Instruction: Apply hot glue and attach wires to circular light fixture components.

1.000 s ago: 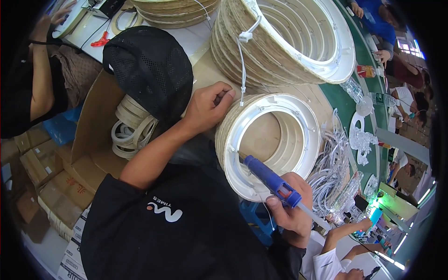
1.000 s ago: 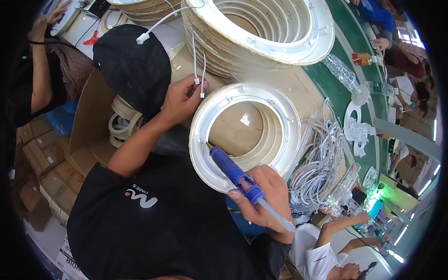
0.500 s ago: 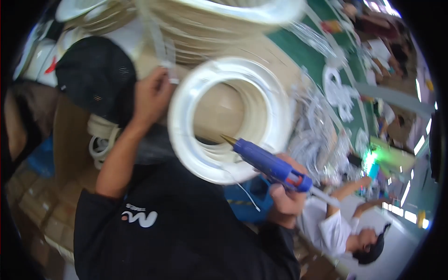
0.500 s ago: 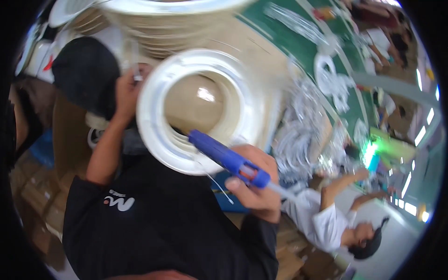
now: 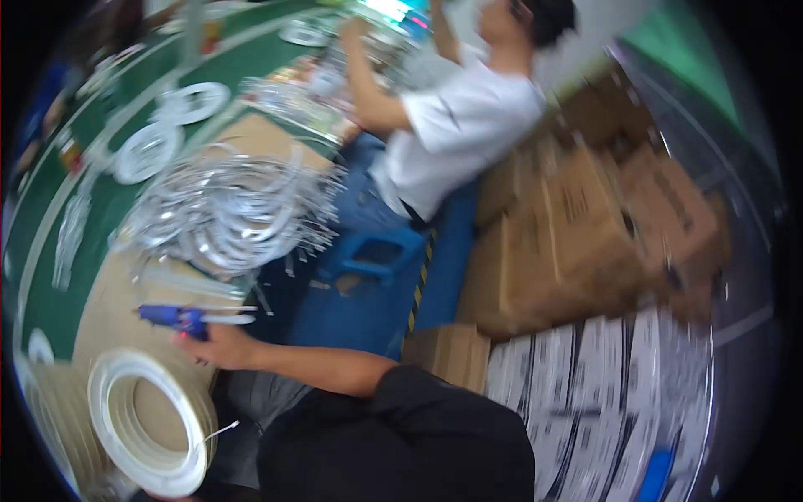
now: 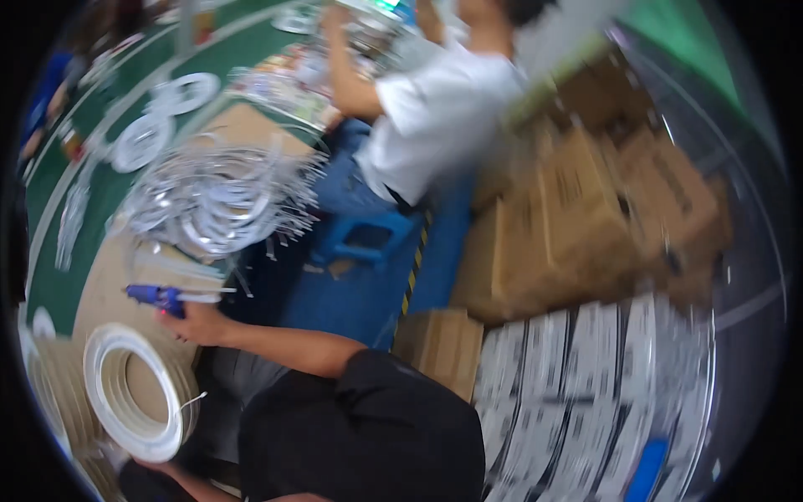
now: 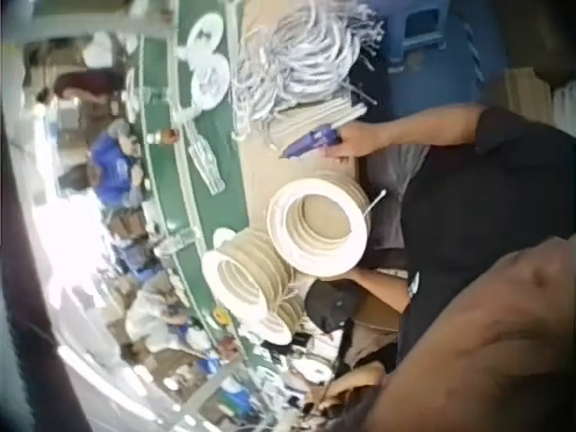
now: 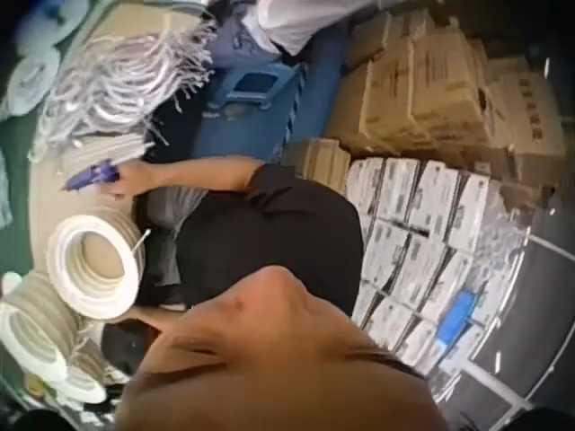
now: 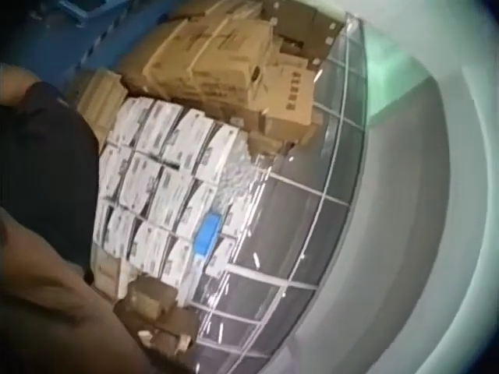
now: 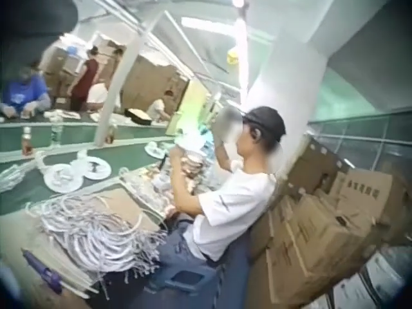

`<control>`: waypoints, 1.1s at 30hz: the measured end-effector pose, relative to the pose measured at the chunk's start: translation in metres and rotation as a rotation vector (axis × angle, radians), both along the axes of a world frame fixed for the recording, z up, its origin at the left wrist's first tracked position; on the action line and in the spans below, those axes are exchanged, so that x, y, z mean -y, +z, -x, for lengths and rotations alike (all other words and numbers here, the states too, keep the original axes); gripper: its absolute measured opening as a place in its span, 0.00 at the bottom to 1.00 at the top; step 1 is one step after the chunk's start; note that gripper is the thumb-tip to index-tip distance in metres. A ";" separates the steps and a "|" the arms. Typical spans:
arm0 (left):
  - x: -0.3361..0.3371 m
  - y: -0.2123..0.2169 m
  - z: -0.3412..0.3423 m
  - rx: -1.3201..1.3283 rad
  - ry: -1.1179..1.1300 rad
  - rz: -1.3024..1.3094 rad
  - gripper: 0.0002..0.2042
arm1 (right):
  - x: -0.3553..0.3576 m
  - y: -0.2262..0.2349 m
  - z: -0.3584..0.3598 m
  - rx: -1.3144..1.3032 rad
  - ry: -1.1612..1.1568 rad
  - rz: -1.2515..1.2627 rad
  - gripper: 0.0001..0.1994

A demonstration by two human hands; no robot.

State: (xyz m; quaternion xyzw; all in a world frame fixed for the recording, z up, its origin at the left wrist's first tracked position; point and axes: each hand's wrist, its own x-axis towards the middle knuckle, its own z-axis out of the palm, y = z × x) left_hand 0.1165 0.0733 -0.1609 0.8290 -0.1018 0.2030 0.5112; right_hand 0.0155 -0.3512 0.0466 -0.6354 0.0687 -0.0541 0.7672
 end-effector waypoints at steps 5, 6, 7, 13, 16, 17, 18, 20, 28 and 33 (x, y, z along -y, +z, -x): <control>0.083 0.051 -0.092 -0.029 -0.394 -0.036 0.19 | -0.035 -0.067 -0.028 0.296 -0.341 0.287 0.12; 0.095 0.057 -0.097 -0.049 -0.453 -0.045 0.19 | -0.040 -0.065 -0.025 0.315 -0.343 0.215 0.11; 0.107 0.062 -0.100 -0.073 -0.508 -0.055 0.19 | -0.039 -0.065 -0.020 0.299 -0.391 0.203 0.11; 0.190 0.095 -0.121 -0.195 -0.841 -0.153 0.18 | -0.047 -0.067 -0.030 0.415 -0.379 0.268 0.15; 0.215 0.103 -0.105 -0.265 -0.919 -0.203 0.18 | -0.047 -0.068 -0.032 0.345 -0.410 0.219 0.16; 0.219 0.104 -0.093 -0.294 -0.933 -0.215 0.18 | -0.049 -0.068 -0.030 0.336 -0.423 0.198 0.16; 0.225 0.105 -0.083 -0.317 -0.943 -0.227 0.17 | -0.049 -0.066 -0.033 0.361 -0.408 0.212 0.17; 0.234 0.109 -0.062 -0.362 -0.952 -0.252 0.17 | -0.048 -0.068 -0.037 0.401 -0.384 0.219 0.19; 0.290 0.134 -0.006 -0.502 -1.038 -0.364 0.16 | -0.065 -0.083 -0.058 0.392 -0.293 0.305 0.25; 0.296 0.138 0.020 -0.610 -1.069 -0.400 0.16 | -0.058 -0.076 -0.053 0.343 -0.240 0.288 0.24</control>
